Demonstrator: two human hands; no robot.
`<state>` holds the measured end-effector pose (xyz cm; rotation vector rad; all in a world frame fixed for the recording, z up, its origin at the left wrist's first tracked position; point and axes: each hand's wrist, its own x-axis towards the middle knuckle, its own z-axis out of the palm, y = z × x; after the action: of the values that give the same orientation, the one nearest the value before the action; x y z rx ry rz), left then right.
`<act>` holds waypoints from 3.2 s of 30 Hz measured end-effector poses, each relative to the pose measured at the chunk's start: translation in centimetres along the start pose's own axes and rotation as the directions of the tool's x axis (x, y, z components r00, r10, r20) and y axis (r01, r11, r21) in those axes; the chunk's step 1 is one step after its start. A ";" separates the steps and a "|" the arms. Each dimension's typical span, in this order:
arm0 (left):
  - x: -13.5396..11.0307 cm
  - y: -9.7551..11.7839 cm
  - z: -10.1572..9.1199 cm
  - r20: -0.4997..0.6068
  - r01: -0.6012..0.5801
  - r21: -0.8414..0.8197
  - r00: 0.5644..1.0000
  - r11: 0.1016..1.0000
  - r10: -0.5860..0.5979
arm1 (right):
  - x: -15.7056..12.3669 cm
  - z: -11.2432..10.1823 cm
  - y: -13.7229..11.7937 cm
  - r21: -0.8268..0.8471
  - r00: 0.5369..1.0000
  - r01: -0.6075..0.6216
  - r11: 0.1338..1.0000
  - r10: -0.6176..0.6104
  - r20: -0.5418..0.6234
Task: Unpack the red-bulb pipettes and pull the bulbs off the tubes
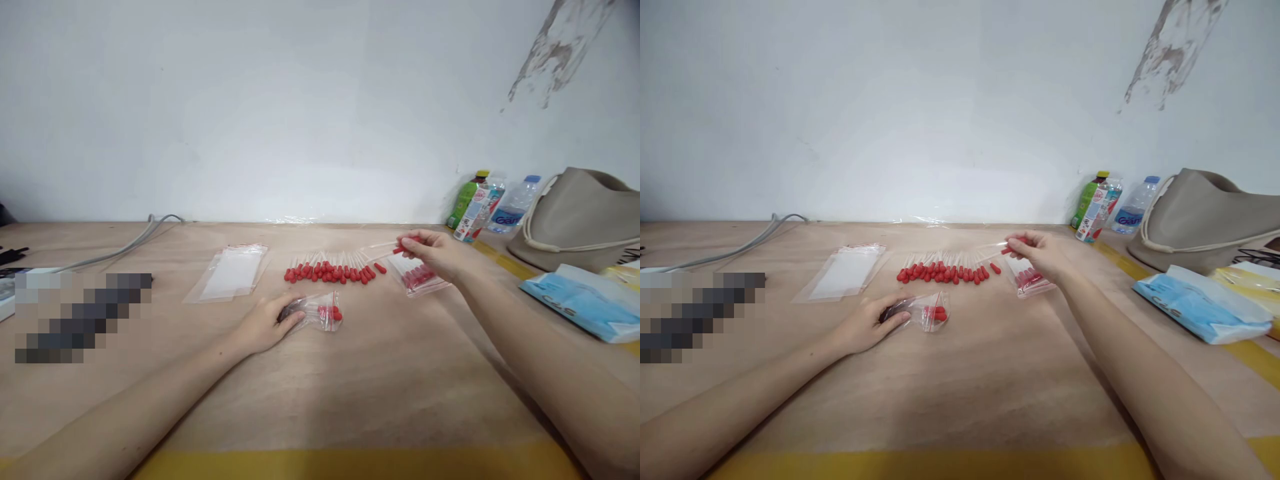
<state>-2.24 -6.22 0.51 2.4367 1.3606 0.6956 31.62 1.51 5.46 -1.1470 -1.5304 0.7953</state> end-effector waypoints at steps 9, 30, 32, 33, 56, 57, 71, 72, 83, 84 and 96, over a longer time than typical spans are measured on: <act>0.0 -0.1 0.0 0.003 -0.002 0.027 1.000 1.000 0.002 | -0.6 4.8 5.4 -0.612 0.874 0.407 0.678 -0.484 0.045; 0.0 0.0 0.0 0.000 -0.008 0.017 1.000 1.000 0.008 | -0.8 5.5 4.8 -0.722 0.997 0.071 0.688 -0.051 0.050; 0.0 0.0 0.0 0.001 -0.006 0.016 1.000 1.000 0.006 | -0.9 5.5 4.7 -0.716 0.997 0.075 0.694 -0.050 0.056; 0.0 0.1 0.0 0.005 -0.001 0.017 1.000 1.000 0.001 | -0.9 5.6 4.7 -0.714 0.997 0.081 0.695 -0.054 0.060; 0.0 0.3 -0.2 0.013 0.000 0.018 1.000 1.000 0.000 | -1.9 6.3 4.2 -0.712 0.941 0.297 0.636 -0.320 0.106; 0.0 0.3 -0.2 0.014 -0.001 0.021 1.000 1.000 0.001 | -2.1 6.3 4.0 -0.699 0.927 0.313 0.643 -0.366 0.078; -0.1 0.4 -0.6 0.056 -0.036 0.002 0.998 0.999 0.035 | -7.4 10.1 -0.5 -0.374 0.789 0.587 0.718 -0.404 0.463; -0.2 0.4 -0.6 0.056 -0.030 0.008 0.998 1.000 0.030 | -7.4 10.3 -0.5 -0.382 0.796 0.574 0.725 -0.382 0.470; -0.5 -0.4 -0.8 0.154 -0.164 0.025 0.975 0.986 0.158 | -8.0 11.0 -2.2 -0.428 0.852 0.451 0.783 -0.235 0.469; -0.5 -0.5 -0.8 0.180 -0.182 0.034 0.968 0.983 0.173 | -8.0 10.9 -2.2 -0.418 0.849 0.447 0.790 -0.229 0.476; -0.6 -0.8 -1.2 0.298 -0.201 0.083 0.940 0.976 0.168 | -2.4 4.0 -1.0 0.023 0.824 -0.067 0.997 0.042 0.564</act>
<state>-3.71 -6.34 1.05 2.6512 1.0941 0.2873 27.58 -0.79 4.52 -0.9686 -1.9555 1.2842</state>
